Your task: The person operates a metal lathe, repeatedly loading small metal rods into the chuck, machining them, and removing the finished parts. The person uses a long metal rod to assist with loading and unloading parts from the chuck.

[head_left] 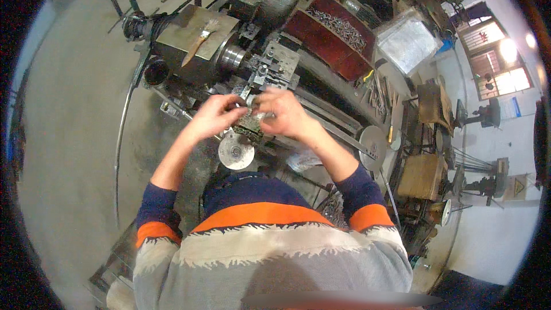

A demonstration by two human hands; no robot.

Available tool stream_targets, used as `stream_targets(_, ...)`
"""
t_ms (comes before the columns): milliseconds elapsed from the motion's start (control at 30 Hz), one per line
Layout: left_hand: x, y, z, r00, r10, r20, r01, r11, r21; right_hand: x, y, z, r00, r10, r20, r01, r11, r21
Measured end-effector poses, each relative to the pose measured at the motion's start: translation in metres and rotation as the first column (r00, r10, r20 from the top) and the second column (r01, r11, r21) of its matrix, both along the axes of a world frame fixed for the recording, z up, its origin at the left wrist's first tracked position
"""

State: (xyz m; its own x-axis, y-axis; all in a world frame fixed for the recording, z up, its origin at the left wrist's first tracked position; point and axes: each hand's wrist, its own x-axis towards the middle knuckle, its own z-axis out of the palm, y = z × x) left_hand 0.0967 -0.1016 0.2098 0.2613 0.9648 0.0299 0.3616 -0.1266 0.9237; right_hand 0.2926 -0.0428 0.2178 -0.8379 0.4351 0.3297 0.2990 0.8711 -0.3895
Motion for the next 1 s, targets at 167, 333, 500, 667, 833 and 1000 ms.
stream_targets(167, -0.097, -0.027, 0.013, 0.906, 0.366, -0.213, -0.364, 0.93, 0.047, -0.036, 0.068, -0.01, 0.927, -0.313, 0.208, 0.277, 0.943, 0.183)
stream_targets(333, -0.212, -0.084, -0.014, 0.433, 0.55, -0.714, -0.525, 0.798, 0.297, -0.062, 0.098, -0.03, 0.762, -0.363, 0.536, 0.314, 0.931, 0.184)
stream_targets(500, -0.265, -0.144, -0.038, 0.309, 0.597, -0.74, -0.71, 0.663, 0.238, -0.071, 0.109, -0.054, 0.769, -0.415, 0.486, 0.364, 0.909, 0.201)
stream_targets(667, -0.268, -0.16, -0.085, 0.43, 0.595, -0.679, -0.761, 0.644, 0.082, -0.08, 0.111, -0.052, 0.752, -0.406, 0.519, 0.362, 0.913, 0.188)
stream_targets(833, -0.268, -0.135, -0.106, 0.41, 0.536, -0.738, -0.733, 0.675, 0.083, -0.085, 0.124, -0.059, 0.801, -0.31, 0.512, 0.366, 0.93, -0.009)
stream_targets(1000, -0.31, -0.114, -0.141, 0.508, 0.517, -0.689, -0.737, 0.675, -0.037, -0.098, 0.128, -0.061, 0.787, -0.271, 0.554, 0.346, 0.938, -0.033)
